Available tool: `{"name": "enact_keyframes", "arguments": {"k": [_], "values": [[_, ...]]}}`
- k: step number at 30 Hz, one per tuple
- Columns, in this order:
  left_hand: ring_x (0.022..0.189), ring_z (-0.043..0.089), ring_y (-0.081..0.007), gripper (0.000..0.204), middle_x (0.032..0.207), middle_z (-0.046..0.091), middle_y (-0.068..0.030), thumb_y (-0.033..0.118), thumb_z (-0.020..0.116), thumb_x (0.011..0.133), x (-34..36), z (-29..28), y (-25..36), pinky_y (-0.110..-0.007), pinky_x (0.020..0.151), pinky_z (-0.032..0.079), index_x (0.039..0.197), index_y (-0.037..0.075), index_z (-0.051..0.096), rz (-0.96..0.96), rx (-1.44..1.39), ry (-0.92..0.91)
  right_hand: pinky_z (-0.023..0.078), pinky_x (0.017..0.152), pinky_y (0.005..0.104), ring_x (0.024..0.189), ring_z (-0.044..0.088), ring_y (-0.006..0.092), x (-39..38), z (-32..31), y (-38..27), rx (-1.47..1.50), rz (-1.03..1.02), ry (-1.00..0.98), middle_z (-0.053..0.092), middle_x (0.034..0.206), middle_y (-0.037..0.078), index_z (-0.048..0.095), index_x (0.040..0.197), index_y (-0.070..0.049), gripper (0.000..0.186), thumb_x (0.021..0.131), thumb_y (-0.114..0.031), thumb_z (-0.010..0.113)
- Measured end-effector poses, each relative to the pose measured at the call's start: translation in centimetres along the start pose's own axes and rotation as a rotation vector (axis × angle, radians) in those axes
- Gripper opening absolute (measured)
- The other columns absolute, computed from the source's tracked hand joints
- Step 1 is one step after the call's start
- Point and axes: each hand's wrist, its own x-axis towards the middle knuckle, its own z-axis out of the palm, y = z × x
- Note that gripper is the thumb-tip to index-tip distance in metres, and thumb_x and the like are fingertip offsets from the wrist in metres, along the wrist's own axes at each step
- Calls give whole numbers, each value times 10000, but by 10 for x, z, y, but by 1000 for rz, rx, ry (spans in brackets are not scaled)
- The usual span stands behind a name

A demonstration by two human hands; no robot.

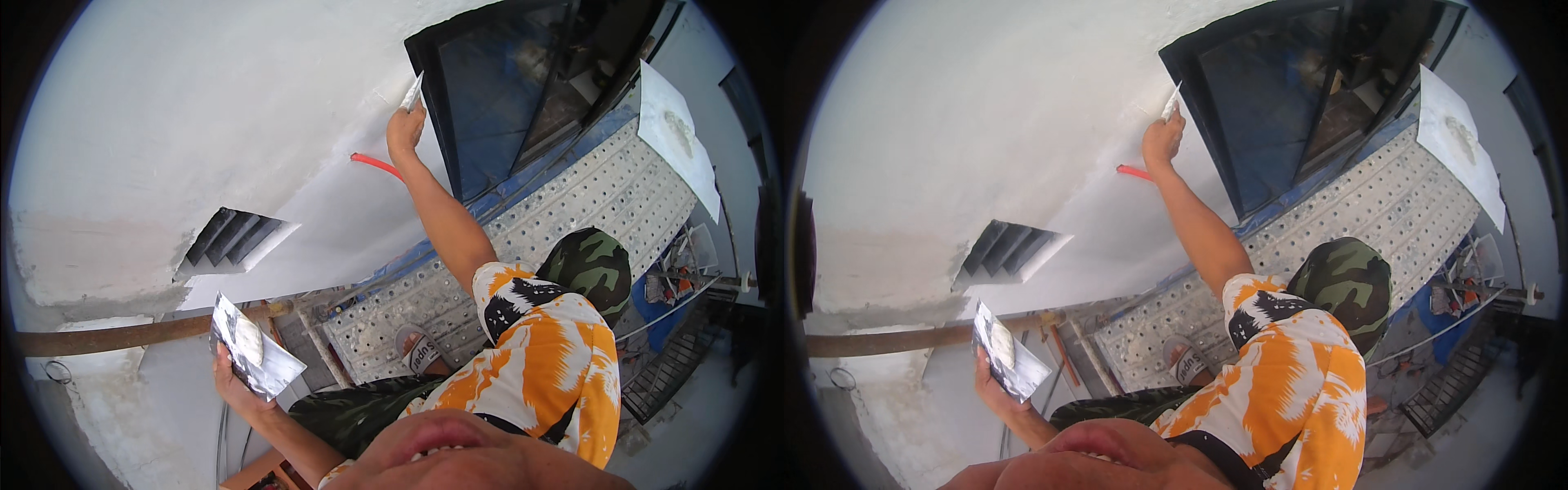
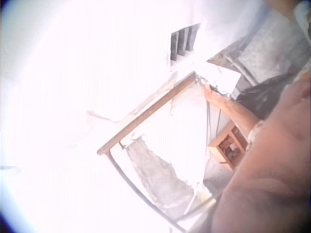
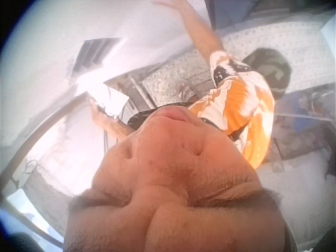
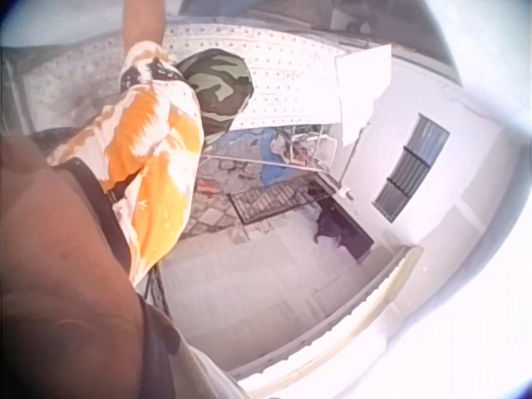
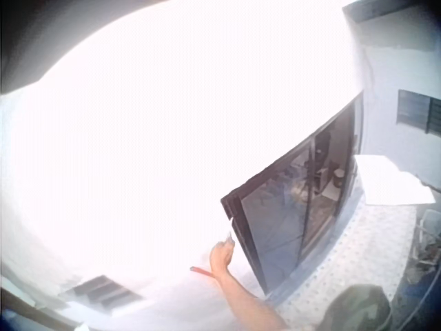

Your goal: The person applies plaster to a wall using a trowel and a hawk. They repeatedly scoop plaster from the hawk and spread it onto the wall surface, smoothing it out.

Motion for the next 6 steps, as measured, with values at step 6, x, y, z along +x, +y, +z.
{"name": "enact_keyframes", "arguments": {"k": [6], "values": [[1009,691,-250,334,1147,676,-158,184,557,1004,-4,-2,1,-404,895,571,1238,-52,587,-9,-7,-52,440,986,575,1313,404,329,-43,38,-28,-280,-285,-192,421,1376,95,342,1564,-143,753,881,-48,643]]}}
